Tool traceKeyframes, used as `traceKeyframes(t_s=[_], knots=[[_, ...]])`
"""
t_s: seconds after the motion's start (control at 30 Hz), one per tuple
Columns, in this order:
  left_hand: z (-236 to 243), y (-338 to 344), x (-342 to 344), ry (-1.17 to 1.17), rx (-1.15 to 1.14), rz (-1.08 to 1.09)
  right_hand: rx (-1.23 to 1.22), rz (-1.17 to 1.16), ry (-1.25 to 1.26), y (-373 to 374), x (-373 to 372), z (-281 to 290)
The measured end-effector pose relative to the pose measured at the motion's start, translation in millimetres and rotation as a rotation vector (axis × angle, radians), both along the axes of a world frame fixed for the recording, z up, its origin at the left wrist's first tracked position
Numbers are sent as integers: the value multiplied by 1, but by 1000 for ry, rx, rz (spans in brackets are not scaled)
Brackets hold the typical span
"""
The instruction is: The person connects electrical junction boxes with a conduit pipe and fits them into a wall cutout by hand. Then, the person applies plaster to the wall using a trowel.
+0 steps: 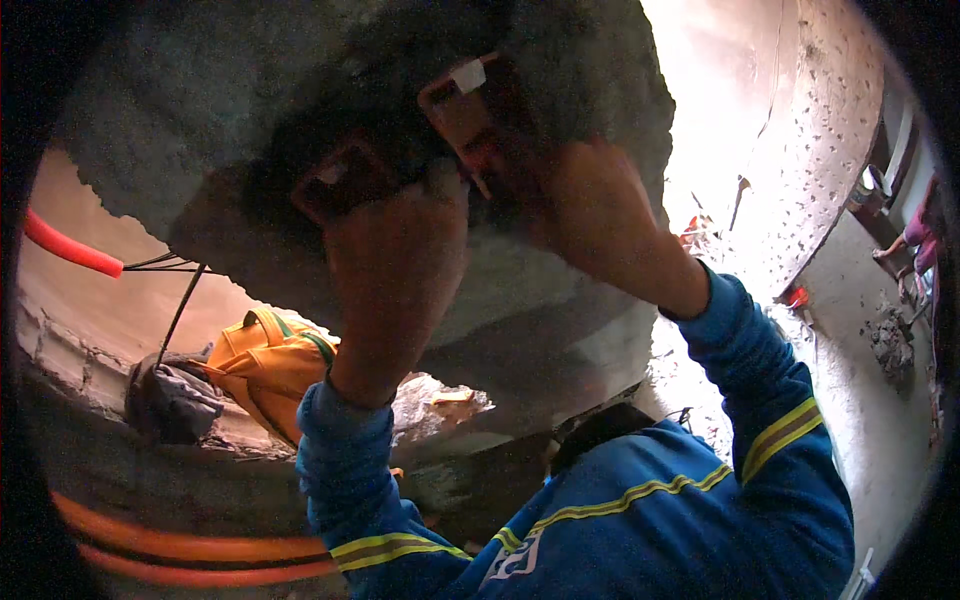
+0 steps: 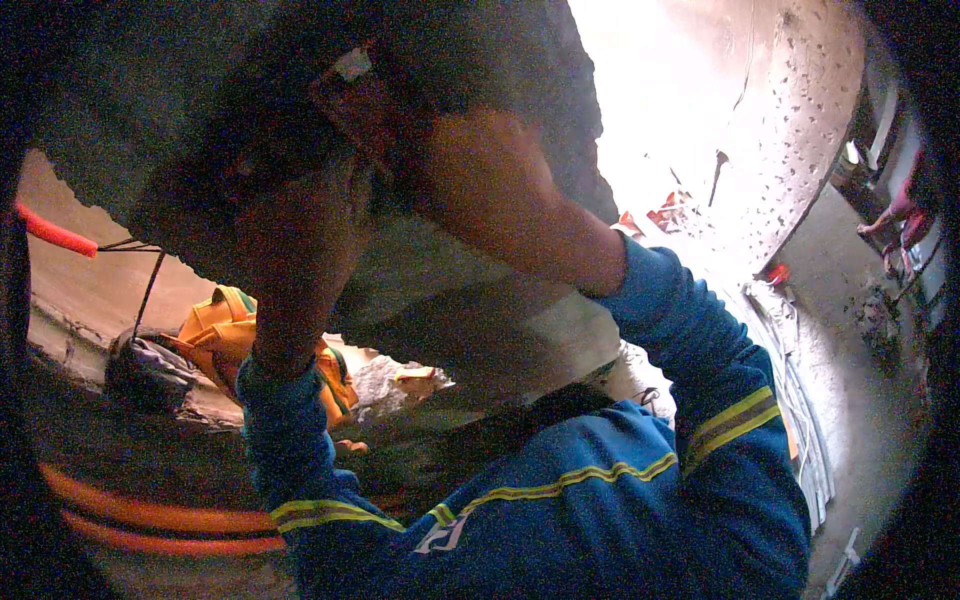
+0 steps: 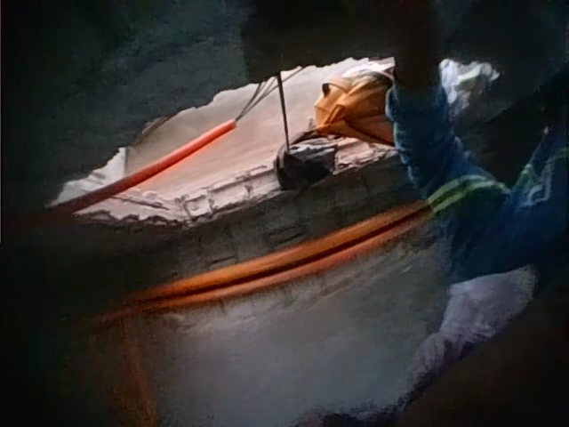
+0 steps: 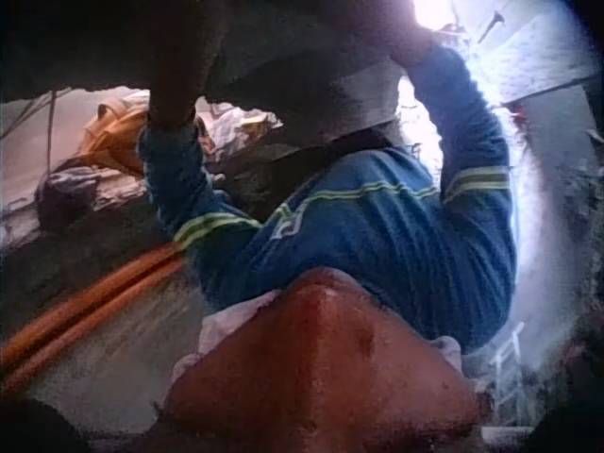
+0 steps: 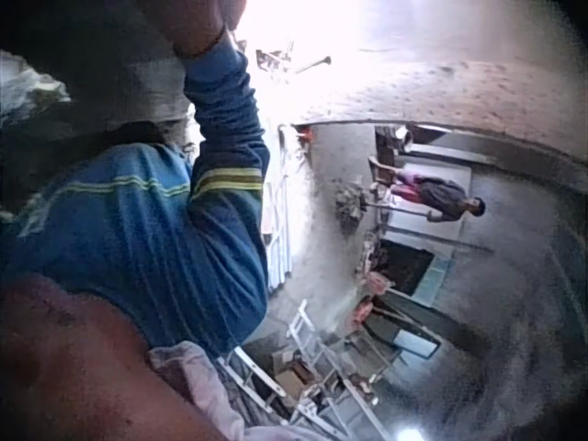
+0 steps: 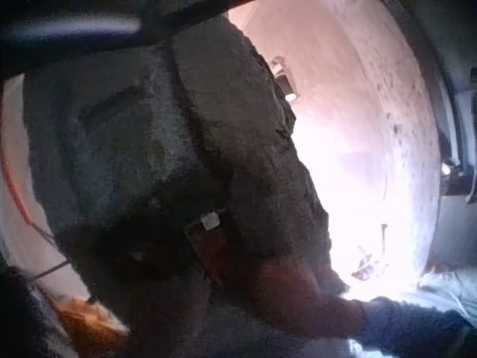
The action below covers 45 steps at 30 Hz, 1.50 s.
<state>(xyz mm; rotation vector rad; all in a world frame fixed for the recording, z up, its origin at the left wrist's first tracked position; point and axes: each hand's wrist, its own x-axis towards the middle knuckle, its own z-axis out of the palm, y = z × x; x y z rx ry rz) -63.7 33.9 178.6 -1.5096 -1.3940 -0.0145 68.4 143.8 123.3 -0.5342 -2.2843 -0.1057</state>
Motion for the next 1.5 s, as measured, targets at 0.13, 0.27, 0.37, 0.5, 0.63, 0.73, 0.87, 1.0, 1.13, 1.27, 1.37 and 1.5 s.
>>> traceKeyframes(t_s=[0.13,0.27,0.37,0.5,0.63,0.73,0.87,1.0,1.13,1.27,1.37,1.5], knots=[[-3,5,0,-31,3,-13,-193,35,176,0,-1,10],[2,3,1,6,-2,-39,8,121,198,3,1,13],[2,1,-2,54,-32,24,-26,115,96,-5,2,24],[-7,34,-20,408,615,-113,267,21,17,-6,7,44],[-2,6,-1,-74,-12,-53,295,-74,-269,7,4,53],[-1,0,1,-27,52,-82,407,-100,-229,-1,1,60],[-4,3,-3,10,5,-65,409,-134,-214,-6,3,59],[-5,7,-2,-20,-11,28,361,-115,-203,-5,5,56],[-3,5,5,-140,-45,14,345,-125,-214,-3,9,51],[-1,3,2,-19,67,-99,297,-34,-291,18,6,45],[-6,22,-20,166,284,-198,303,15,-74,6,-1,47],[-5,3,3,-27,-23,-165,298,-82,-160,3,7,50]])
